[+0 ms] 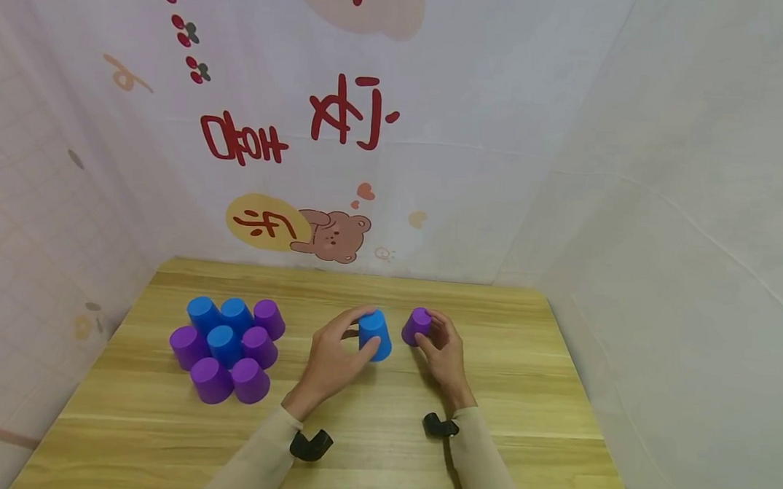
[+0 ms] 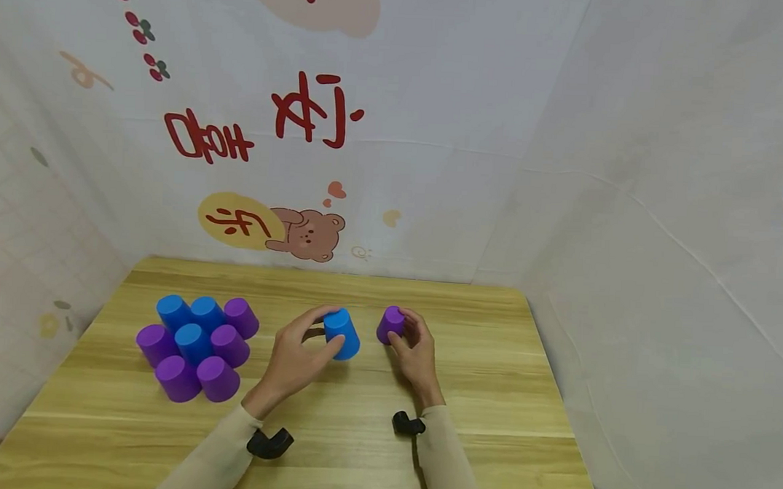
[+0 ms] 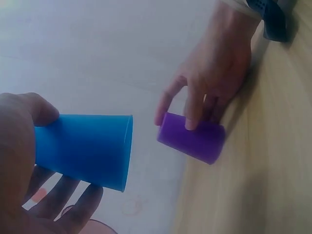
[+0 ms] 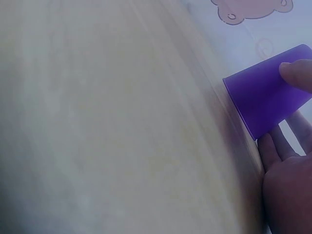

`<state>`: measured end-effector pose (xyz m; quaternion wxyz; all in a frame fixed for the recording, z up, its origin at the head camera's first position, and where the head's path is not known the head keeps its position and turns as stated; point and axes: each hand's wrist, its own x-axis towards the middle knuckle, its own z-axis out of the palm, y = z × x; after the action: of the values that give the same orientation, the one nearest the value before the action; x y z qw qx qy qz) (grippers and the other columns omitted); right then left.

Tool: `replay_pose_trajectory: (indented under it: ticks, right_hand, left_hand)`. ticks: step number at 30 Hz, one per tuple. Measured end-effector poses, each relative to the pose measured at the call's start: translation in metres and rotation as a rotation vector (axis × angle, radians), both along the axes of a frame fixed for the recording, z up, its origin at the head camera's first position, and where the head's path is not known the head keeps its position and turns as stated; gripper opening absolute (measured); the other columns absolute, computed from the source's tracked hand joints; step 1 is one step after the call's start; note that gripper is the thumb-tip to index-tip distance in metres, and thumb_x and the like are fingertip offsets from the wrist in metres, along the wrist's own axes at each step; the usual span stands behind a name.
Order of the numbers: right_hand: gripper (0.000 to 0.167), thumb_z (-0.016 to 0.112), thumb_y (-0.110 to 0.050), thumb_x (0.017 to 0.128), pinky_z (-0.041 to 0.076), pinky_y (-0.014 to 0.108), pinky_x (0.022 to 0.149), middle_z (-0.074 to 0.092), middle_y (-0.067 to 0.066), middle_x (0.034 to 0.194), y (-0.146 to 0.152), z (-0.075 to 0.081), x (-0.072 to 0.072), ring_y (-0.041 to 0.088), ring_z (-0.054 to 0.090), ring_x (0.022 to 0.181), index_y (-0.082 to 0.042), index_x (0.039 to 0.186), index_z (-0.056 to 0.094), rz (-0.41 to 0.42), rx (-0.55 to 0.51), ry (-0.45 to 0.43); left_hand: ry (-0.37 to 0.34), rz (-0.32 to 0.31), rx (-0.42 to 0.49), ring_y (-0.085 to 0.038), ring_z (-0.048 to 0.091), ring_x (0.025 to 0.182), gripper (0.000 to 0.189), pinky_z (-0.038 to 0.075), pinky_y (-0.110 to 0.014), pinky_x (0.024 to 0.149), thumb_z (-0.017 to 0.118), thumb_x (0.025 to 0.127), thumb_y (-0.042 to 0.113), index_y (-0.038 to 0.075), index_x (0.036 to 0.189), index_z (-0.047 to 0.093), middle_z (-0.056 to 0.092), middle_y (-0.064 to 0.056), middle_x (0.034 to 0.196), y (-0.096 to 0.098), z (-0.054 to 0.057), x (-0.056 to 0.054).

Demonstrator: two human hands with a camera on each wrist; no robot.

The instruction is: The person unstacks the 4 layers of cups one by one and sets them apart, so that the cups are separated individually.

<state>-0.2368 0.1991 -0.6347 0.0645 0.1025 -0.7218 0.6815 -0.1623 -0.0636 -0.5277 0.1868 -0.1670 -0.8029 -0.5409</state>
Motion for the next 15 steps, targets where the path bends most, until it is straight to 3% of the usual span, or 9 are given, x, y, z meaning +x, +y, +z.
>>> replay_pose_trajectory:
  ticks: [8, 15]
  right_hand:
    - [0.059, 0.074, 0.012, 0.101, 0.056, 0.030, 0.124, 0.066, 0.029, 0.153, -0.001, -0.001, 0.000, 0.046, 0.064, 0.147, -0.003, 0.156, 0.058, -0.001, 0.006, 0.003]
    - [0.059, 0.075, 0.011, 0.100, 0.057, 0.028, 0.122, 0.067, 0.030, 0.153, -0.001, -0.001, 0.000, 0.035, 0.068, 0.143, -0.001, 0.156, 0.058, -0.004, 0.000, 0.006]
  left_hand:
    - [0.093, 0.022, 0.000, -0.032, 0.081, 0.124, 0.052, 0.073, -0.045, 0.095, 0.087, 0.096, 0.008, 0.014, 0.146, 0.073, 0.079, -0.010, 0.142, -0.014, 0.012, 0.018]
    - [0.155, 0.060, -0.018, -0.033, 0.081, 0.122, 0.055, 0.074, -0.048, 0.093, 0.088, 0.093, 0.004, 0.012, 0.145, 0.073, 0.080, -0.011, 0.141, -0.033, 0.023, 0.035]
